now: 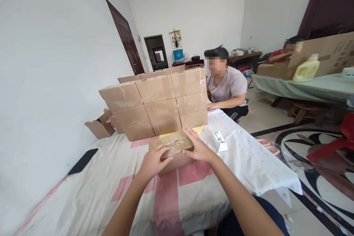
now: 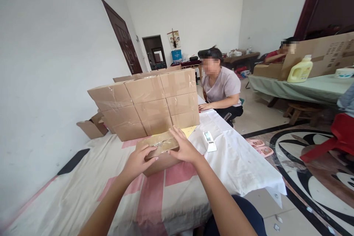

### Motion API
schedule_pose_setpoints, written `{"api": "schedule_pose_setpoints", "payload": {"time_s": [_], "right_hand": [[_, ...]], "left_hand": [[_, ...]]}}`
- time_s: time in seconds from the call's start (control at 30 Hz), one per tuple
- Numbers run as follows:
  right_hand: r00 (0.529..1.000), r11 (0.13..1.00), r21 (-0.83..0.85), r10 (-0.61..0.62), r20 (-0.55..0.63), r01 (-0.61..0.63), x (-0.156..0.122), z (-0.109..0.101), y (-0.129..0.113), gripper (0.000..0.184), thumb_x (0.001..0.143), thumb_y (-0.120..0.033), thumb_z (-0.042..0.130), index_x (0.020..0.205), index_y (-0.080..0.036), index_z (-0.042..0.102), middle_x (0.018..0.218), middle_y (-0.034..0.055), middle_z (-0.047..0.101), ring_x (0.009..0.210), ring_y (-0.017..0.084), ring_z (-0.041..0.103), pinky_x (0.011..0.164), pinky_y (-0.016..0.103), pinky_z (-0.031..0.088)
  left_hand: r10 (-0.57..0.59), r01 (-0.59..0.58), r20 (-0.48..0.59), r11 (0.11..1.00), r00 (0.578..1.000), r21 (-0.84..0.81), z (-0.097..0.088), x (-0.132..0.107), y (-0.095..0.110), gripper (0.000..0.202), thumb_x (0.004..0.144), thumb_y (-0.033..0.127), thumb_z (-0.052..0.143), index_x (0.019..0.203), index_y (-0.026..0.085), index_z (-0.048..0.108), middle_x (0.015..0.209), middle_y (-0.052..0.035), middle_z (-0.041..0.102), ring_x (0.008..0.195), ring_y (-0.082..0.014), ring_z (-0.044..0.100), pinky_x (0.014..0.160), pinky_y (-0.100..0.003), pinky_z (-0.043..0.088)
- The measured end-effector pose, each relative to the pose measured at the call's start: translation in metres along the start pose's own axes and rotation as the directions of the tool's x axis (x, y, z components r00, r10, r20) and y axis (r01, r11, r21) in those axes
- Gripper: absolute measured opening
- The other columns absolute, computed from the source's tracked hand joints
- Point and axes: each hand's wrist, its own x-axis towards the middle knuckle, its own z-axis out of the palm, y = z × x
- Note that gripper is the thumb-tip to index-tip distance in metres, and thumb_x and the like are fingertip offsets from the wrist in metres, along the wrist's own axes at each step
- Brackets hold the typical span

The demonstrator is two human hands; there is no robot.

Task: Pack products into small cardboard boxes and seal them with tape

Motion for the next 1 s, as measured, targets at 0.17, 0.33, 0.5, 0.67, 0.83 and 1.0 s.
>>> {"api": "schedule_pose_setpoints", "payload": {"time_s": [0.17,0.33,0.5,0.67,0.83,1.0], "right_hand": [[0.984,0.88,0.442,0.141,0.106,-0.173,-0.001,0.009,0.038,0.118,0.074,-0.053,0.081,0.165,-0.029,0.009,0.169,0.0127,0.019,0.154,0.029,0.025,0.123,0.048,0.028],[0.974,0.891,0.396,0.175,0.147,-0.22,0.0,0.011,0.033,0.125,0.066,-0.05,0.087,0.164,-0.029,0.012,0.161,0.0138,0.032,0.151,0.032,0.029,0.122,0.049,0.028],[0.995,0.974,0.224,0.007,0.097,-0.028,-0.011,-0.01,0.0,0.108,0.064,-0.039,0.088,0.157,-0.028,0.035,0.138,0.0107,0.048,0.125,0.029,0.054,0.108,0.043,0.045],[0.961,0.996,0.09,0.009,-0.275,0.017,-0.028,-0.056,-0.002,0.078,0.07,-0.043,0.082,0.139,-0.027,0.05,0.133,0.0116,0.052,0.113,0.029,0.059,0.084,0.037,0.055],[0.614,0.961,-0.189,-0.026,-0.789,-0.203,-0.07,-0.12,0.033,0.086,0.072,-0.06,0.076,0.142,-0.022,0.045,0.14,0.0185,0.046,0.129,0.037,0.05,0.09,0.045,0.054],[0.35,0.832,-0.241,-0.061,-0.935,-0.499,-0.091,-0.149,0.089,0.105,0.061,-0.07,0.08,0.145,-0.016,0.048,0.134,0.0243,0.045,0.123,0.041,0.051,0.086,0.05,0.054]], "left_hand": [[0.119,-0.119,-0.044,0.993,0.992,0.017,0.004,-0.004,-0.009,0.024,0.094,0.035,0.057,0.111,0.026,0.07,0.103,-0.0034,0.072,0.096,-0.023,0.069,0.078,-0.032,0.051],[0.21,-0.203,-0.102,0.977,0.972,0.07,0.004,-0.009,-0.024,0.019,0.094,0.035,0.058,0.106,0.025,0.069,0.097,-0.004,0.07,0.088,-0.0212,0.067,0.075,-0.031,0.05],[0.45,-0.401,-0.19,0.881,0.872,0.251,0.006,-0.016,-0.039,0.019,0.097,0.033,0.054,0.106,0.024,0.069,0.088,-0.0057,0.069,0.08,-0.021,0.064,0.073,-0.032,0.049],[0.449,-0.373,-0.496,0.893,0.743,0.25,0.022,-0.014,-0.042,0.012,0.095,0.024,0.055,0.093,0.022,0.066,0.075,-0.0056,0.067,0.07,-0.021,0.06,0.069,-0.033,0.047],[0.214,-0.233,-0.228,0.97,0.95,-0.061,0.074,-0.009,-0.031,0.033,0.103,0.03,0.038,0.083,0.022,0.063,0.077,-0.0062,0.069,0.072,-0.0194,0.064,0.069,-0.032,0.047],[0.415,-0.375,0.15,0.896,0.897,-0.237,0.135,0.0,-0.002,0.033,0.1,0.04,0.049,0.075,0.023,0.063,0.076,0.0002,0.071,0.069,-0.0159,0.066,0.061,-0.027,0.042]]}}
